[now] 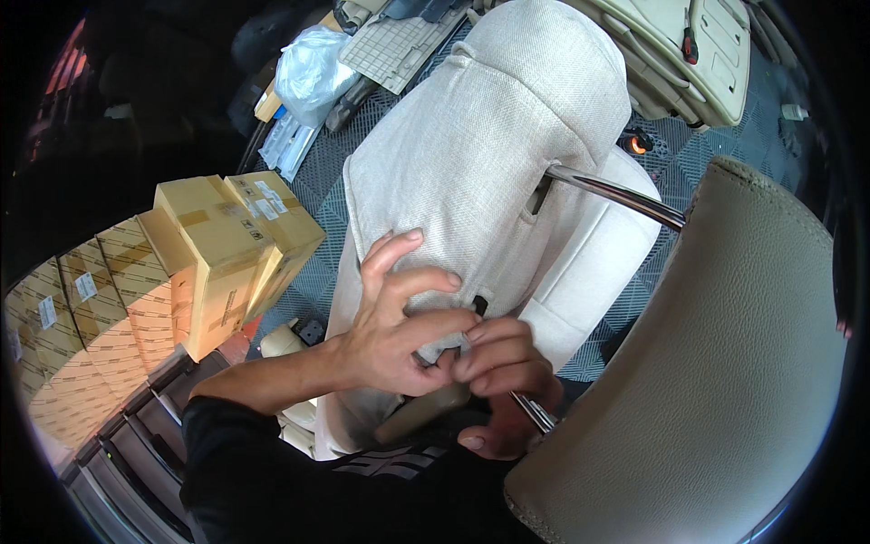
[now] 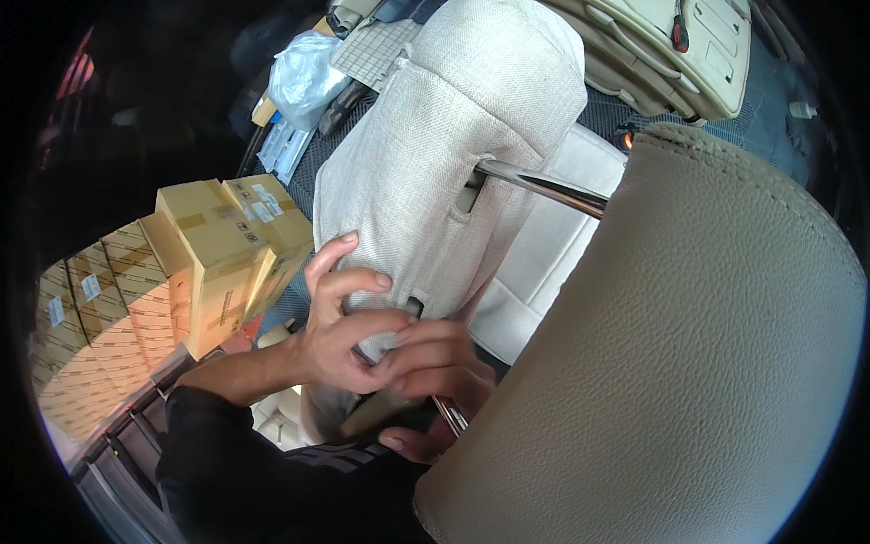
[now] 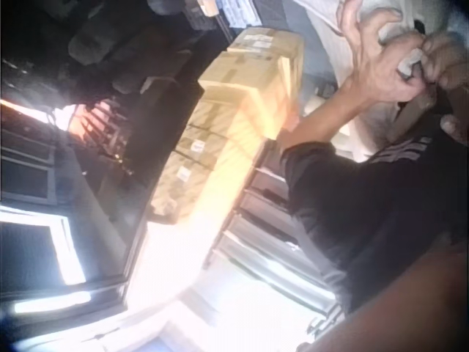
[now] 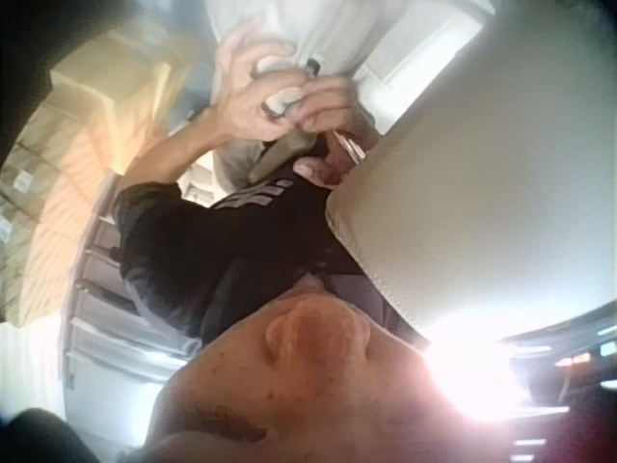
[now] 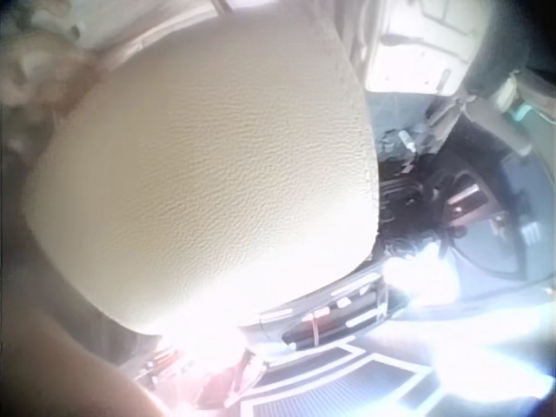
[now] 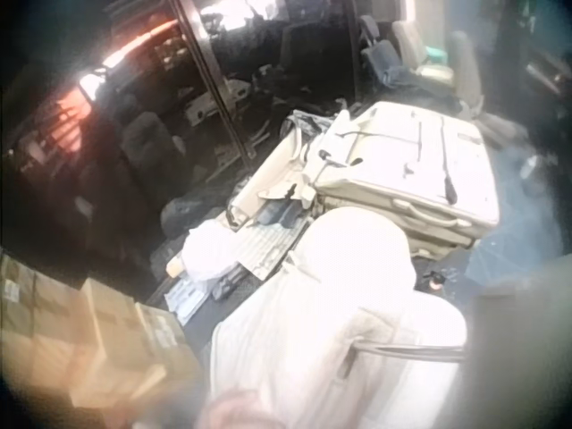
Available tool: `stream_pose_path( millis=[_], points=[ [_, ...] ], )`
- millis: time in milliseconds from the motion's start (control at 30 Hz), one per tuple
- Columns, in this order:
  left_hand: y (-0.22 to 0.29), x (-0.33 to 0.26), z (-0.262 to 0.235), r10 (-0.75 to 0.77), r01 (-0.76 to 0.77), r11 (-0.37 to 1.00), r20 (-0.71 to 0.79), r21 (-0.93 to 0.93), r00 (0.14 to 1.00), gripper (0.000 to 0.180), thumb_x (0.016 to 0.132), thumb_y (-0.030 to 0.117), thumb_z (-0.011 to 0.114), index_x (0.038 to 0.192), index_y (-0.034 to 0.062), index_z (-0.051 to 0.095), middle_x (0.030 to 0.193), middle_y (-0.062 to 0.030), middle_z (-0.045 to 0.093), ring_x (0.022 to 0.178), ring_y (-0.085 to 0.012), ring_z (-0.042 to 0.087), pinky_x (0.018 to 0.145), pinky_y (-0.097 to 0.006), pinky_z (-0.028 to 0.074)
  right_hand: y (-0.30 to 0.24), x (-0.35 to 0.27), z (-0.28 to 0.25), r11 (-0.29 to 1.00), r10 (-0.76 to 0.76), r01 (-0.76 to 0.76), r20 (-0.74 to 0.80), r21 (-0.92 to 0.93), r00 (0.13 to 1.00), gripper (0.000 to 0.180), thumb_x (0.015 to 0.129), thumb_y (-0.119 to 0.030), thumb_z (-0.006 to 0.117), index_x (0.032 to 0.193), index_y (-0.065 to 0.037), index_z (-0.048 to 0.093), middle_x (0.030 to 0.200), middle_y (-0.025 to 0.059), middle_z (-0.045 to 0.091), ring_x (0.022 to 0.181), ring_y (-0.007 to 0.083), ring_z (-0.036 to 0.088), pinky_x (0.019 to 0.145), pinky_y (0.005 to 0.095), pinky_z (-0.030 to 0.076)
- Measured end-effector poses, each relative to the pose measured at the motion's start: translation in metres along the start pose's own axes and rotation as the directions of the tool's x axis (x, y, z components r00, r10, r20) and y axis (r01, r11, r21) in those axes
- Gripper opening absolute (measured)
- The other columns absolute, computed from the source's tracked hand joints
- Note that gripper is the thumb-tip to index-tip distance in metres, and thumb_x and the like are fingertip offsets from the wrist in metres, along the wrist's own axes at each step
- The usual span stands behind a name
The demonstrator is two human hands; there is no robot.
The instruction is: The person inserts metal rods into the back of a car seat and attaches a headrest. They then adjust the seat cover and handle a seatbelt buckle mechanism.
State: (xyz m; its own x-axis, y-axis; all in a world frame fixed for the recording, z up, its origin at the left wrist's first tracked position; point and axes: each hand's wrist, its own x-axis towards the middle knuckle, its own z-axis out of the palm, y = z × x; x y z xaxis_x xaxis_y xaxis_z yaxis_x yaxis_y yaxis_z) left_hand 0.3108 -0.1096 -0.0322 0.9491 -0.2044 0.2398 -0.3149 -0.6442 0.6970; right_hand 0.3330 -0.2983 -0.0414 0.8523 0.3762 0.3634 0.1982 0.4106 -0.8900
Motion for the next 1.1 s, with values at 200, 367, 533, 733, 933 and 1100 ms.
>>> stream_pose_path(
  millis=[200, 367, 533, 733, 933, 1100],
  points=[
    [-0.001, 0.002, 0.002, -0.090, 0.084, 0.992, -0.072, -0.091, 0.993, 0.064, 0.055, 0.012, 0.075, 0.116, 0.0103, 0.053, 0.136, -0.0194, 0.044, 0.132, -0.0446, 0.037, 0.109, -0.058, 0.031, 0.003, -0.008, 0.002, 0.998, 0.060, -0.059, -0.049, 0.031, 0.997, 0.025, 0.098, -0.027, 0.060, 0.085, -0.009, 0.050, 0.083, 0.0068, 0.057, 0.079, 0.0246, 0.060, 0.077, 0.0385, 0.041],
    [-0.004, 0.000, 0.002, -0.077, 0.073, 0.992, -0.042, -0.107, 0.996, 0.062, 0.057, 0.012, 0.073, 0.116, 0.0102, 0.052, 0.138, -0.0214, 0.044, 0.131, -0.0450, 0.038, 0.110, -0.057, 0.031, 0.004, -0.009, 0.011, 0.996, 0.088, -0.084, -0.121, 0.035, 0.989, 0.025, 0.099, -0.018, 0.050, 0.077, -0.006, 0.048, 0.075, 0.0100, 0.056, 0.071, 0.0250, 0.058, 0.064, 0.0381, 0.046],
    [-0.004, -0.001, 0.001, -0.099, 0.093, 0.990, -0.053, -0.109, 0.994, 0.056, 0.058, 0.011, 0.073, 0.112, 0.0099, 0.057, 0.138, -0.0221, 0.044, 0.132, -0.0461, 0.036, 0.110, -0.057, 0.031, 0.007, -0.009, 0.015, 0.997, 0.074, -0.071, -0.163, 0.021, 0.984, 0.024, 0.097, -0.011, 0.048, 0.074, -0.004, 0.046, 0.067, 0.0117, 0.053, 0.064, 0.0251, 0.055, 0.059, 0.0385, 0.047],
    [0.007, 0.000, -0.004, -0.099, 0.096, 0.992, -0.023, -0.083, 0.995, 0.057, 0.056, 0.010, 0.074, 0.111, 0.0091, 0.061, 0.140, -0.0211, 0.043, 0.134, -0.0461, 0.035, 0.112, -0.055, 0.031, -0.014, -0.001, 0.019, 0.912, 0.258, -0.259, -0.047, -0.317, 0.965, 0.025, 0.098, -0.012, 0.049, 0.078, 0.003, 0.052, 0.075, 0.0160, 0.056, 0.067, 0.0231, 0.053, 0.063, 0.0333, 0.045],
    [0.009, 0.001, -0.008, -0.098, 0.098, 0.995, -0.030, -0.023, 0.995, 0.042, 0.066, 0.015, 0.070, 0.107, 0.0093, 0.063, 0.137, -0.0165, 0.047, 0.133, -0.0387, 0.038, 0.113, -0.050, 0.028, -0.025, -0.010, 0.014, 0.828, 0.481, -0.517, -0.198, -0.219, 0.854, 0.034, 0.105, -0.025, 0.032, 0.097, -0.003, 0.057, 0.079, 0.0054, 0.053, 0.072, 0.0100, 0.044, 0.067, 0.0239, 0.035],
    [-0.008, 0.065, -0.021, -0.063, 0.062, 0.998, -0.139, -0.010, 0.988, 0.039, 0.069, 0.019, 0.072, 0.107, 0.0136, 0.069, 0.140, -0.0152, 0.048, 0.137, -0.0355, 0.036, 0.114, -0.050, 0.027, -0.037, 0.003, 0.021, 0.771, 0.375, -0.442, -0.234, -0.459, 0.897, 0.031, 0.107, -0.026, 0.039, 0.096, -0.005, 0.059, 0.073, -0.0012, 0.048, 0.068, 0.0076, 0.040, 0.063, 0.0238, 0.034]
  ],
)
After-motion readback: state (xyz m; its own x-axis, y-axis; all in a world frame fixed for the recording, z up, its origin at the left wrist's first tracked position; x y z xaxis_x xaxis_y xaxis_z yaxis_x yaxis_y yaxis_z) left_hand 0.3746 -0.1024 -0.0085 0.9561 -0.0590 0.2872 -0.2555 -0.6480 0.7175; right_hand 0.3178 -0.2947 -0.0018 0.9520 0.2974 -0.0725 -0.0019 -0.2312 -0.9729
